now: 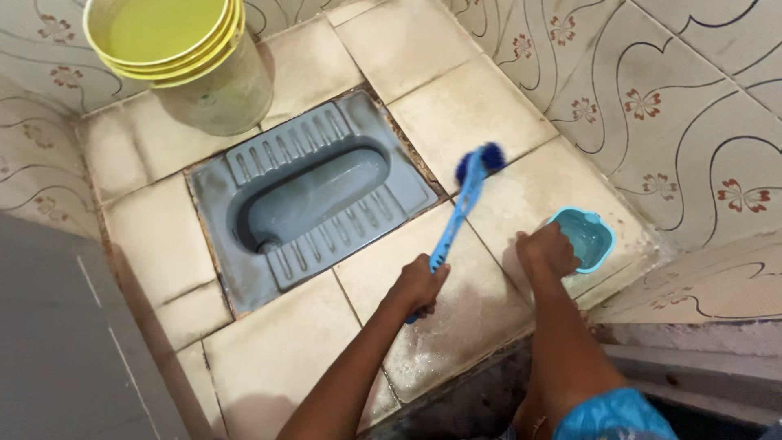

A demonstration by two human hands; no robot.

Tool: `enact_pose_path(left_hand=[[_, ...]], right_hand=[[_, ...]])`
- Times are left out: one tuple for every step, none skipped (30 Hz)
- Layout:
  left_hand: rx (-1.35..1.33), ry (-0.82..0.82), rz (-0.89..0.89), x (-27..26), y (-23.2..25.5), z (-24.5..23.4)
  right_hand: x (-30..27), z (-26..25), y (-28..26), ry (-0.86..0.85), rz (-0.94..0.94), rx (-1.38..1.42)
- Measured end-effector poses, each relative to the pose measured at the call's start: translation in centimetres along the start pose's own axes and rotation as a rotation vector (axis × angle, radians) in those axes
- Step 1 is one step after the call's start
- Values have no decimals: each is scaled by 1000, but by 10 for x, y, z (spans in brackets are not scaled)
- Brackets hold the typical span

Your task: The person scrubs a squat toilet with a blue brush, repeatedly dipping it into a yellow bucket of water and rinsing the basin. They also use a small blue cup to pour water into the toilet for rinsing.

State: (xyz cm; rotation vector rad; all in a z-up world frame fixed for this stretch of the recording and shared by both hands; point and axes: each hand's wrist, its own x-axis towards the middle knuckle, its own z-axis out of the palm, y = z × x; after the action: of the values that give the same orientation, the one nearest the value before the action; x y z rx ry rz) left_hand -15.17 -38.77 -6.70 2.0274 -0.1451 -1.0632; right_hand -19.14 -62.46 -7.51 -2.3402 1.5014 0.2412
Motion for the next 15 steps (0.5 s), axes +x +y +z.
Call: enact_pose_path(left_hand=[[7,-54,-10,-2,0,2],[51,-80,6,-1,-1,0],[88,-101,28,5,-1,-4],[124,-122,50,10,-3,-8],[120,-82,53,18,-3,-15],[115,-42,56,25,-3,-23],[111,-17,35,22,-13,-25],[104,-19,10,19,-22,-30],[99,-20,1,22,-22,-36],[94,-21,-7,23,-19,-38],[105,-15,-15,23,-13,-36],[117,-8,-24,18,-8,-31],[130,-7,-45,11,-6,-24],[138,-73,-31,10,-1,-19],[143,-142,-25,8,2,-11]], right_hand=[[16,4,4,-2,-21,1],[31,8,10,-3,-43,3],[46,10,16,15,-37,12],[60,10,21,32,-32,21],[77,4,17,61,-35,40],[97,-12,19,83,-55,47],[104,-19,28,82,-63,42],[106,-21,31,75,-37,94],[113,-34,34,83,-11,151],[113,-46,37,92,15,209],[112,-57,30,133,20,227],[108,-69,23,174,25,246],[97,-77,20,204,36,260],[88,-87,13,231,-7,238],[77,-98,6,251,-50,211]])
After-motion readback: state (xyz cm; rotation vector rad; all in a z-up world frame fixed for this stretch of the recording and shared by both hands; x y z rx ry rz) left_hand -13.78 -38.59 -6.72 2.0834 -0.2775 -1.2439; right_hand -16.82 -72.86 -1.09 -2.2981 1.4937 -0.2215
